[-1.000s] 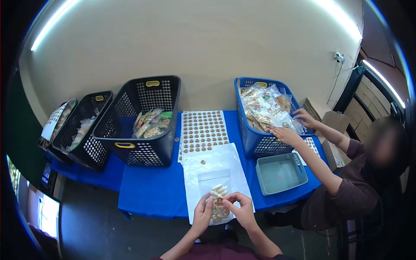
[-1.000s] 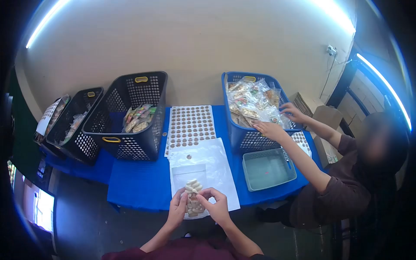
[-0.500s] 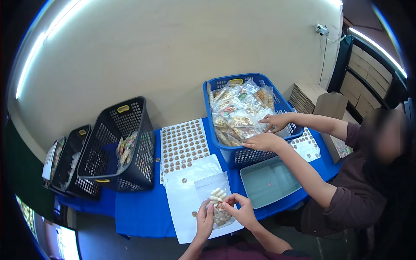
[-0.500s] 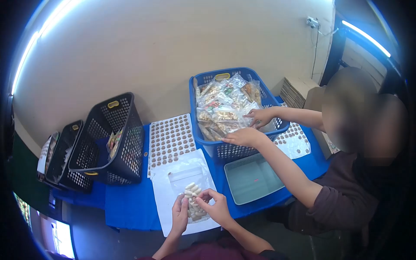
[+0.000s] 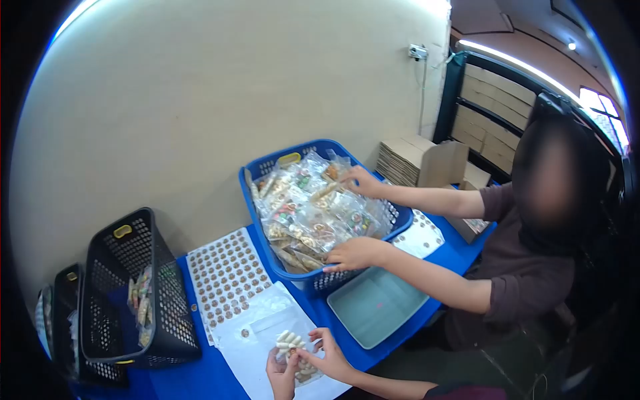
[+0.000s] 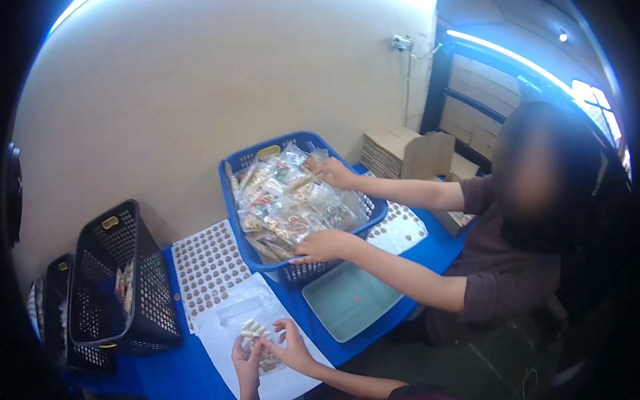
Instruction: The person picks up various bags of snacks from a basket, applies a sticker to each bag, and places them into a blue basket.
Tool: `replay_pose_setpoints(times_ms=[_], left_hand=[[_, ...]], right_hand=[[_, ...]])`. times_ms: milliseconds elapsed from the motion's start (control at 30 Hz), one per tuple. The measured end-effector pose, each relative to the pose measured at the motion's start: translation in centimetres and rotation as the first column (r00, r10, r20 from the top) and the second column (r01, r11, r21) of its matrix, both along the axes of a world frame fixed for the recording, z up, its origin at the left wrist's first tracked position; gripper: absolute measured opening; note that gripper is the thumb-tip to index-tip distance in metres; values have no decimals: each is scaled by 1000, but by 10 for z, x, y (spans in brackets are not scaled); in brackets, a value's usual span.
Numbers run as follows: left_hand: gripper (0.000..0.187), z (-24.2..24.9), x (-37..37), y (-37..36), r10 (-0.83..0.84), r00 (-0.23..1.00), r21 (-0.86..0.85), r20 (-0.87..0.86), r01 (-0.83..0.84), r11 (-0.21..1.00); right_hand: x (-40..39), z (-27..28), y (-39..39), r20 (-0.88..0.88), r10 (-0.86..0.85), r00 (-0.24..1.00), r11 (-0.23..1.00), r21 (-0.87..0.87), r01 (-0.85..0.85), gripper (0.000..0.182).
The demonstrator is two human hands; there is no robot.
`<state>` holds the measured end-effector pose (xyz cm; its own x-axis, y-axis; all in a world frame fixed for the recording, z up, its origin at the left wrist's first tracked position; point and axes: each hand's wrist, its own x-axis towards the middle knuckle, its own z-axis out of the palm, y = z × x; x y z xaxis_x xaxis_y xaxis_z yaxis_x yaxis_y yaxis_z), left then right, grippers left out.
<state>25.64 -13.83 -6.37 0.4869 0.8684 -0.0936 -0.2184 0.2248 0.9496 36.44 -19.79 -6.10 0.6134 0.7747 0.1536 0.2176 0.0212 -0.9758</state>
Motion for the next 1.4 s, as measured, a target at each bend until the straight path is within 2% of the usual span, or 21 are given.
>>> replay_pose_setpoints(times_ms=[100,133,200,233,267,300,367,400,500,633,800,833,900,933,1033,1100,1133,1167,1267,1300,1400], left_hand=[[46,-12,-34,6,-17,999,-52,29,18,998],[30,-5,-48,3,-4,1000,-124,-19,2,992],[41,-10,-75,0,8,994,-169,-109,-27,985],[47,-12,-92,-2,40,985,-177,-166,-70,982],[48,-18,-105,-5,129,982,-134,-138,-148,980],[48,-34,-121,-9,211,959,-71,-188,-228,971],[46,-15,-139,-16,318,935,-98,-161,-335,937],[45,-12,-148,-18,345,926,-101,-155,-362,927],[42,-1,-167,-13,374,918,-72,-135,-386,920],[37,17,-160,-10,391,911,-20,-128,-397,918],[34,11,-115,-11,292,954,-2,-72,-293,956],[31,16,-102,-11,246,946,-43,-211,-260,965],[32,13,-66,-8,123,992,73,-16,-122,990],[32,15,-47,-11,100,995,74,-9,-99,992],[31,28,4,-21,28,1000,48,2,-28,998],[28,31,33,-29,-45,999,5,24,44,999],[42,27,47,-30,-124,992,-50,-8,123,991],[41,25,65,-34,-130,991,-20,11,130,991],[40,42,106,-52,-203,976,15,81,203,979],[35,46,116,-56,-205,977,56,62,201,978],[31,64,141,-63,-196,979,119,51,189,975]], right_hand=[[-27,-6,4,-140,167,976,976,-118,-184,41],[-35,-5,3,-154,218,964,958,-155,-242,41],[-54,-10,13,-219,338,915,907,-183,-378,40],[-62,-17,16,-266,396,879,875,-182,-449,40],[-72,-24,20,-308,454,836,836,-179,-519,40],[-84,-25,27,-313,516,797,800,-157,-579,41],[-104,-28,34,-317,615,722,731,-114,-673,41],[-118,-44,37,-151,639,754,733,-179,-657,41],[-142,-21,46,-273,619,737,765,-6,-644,31],[-127,6,48,-315,678,664,686,-51,-725,39],[-81,-2,41,-224,633,741,739,-108,-664,38],[-67,-5,37,-200,588,784,791,-63,-609,35],[-42,-10,25,-177,488,855,871,33,-491,31],[-27,-9,18,-174,420,891,906,33,-421,27],[21,-3,-1,-319,342,884,933,7,-359,37],[52,-16,-13,-326,296,898,954,55,-295,34],[66,0,-24,-375,320,870,945,67,-319,33],[81,19,-34,-426,338,839,938,83,-336,35],[116,39,-52,-384,312,869,946,213,-245,35],[127,38,-57,-369,310,876,945,223,-240,41],[143,53,-72,-494,236,837,966,217,-144,54]])
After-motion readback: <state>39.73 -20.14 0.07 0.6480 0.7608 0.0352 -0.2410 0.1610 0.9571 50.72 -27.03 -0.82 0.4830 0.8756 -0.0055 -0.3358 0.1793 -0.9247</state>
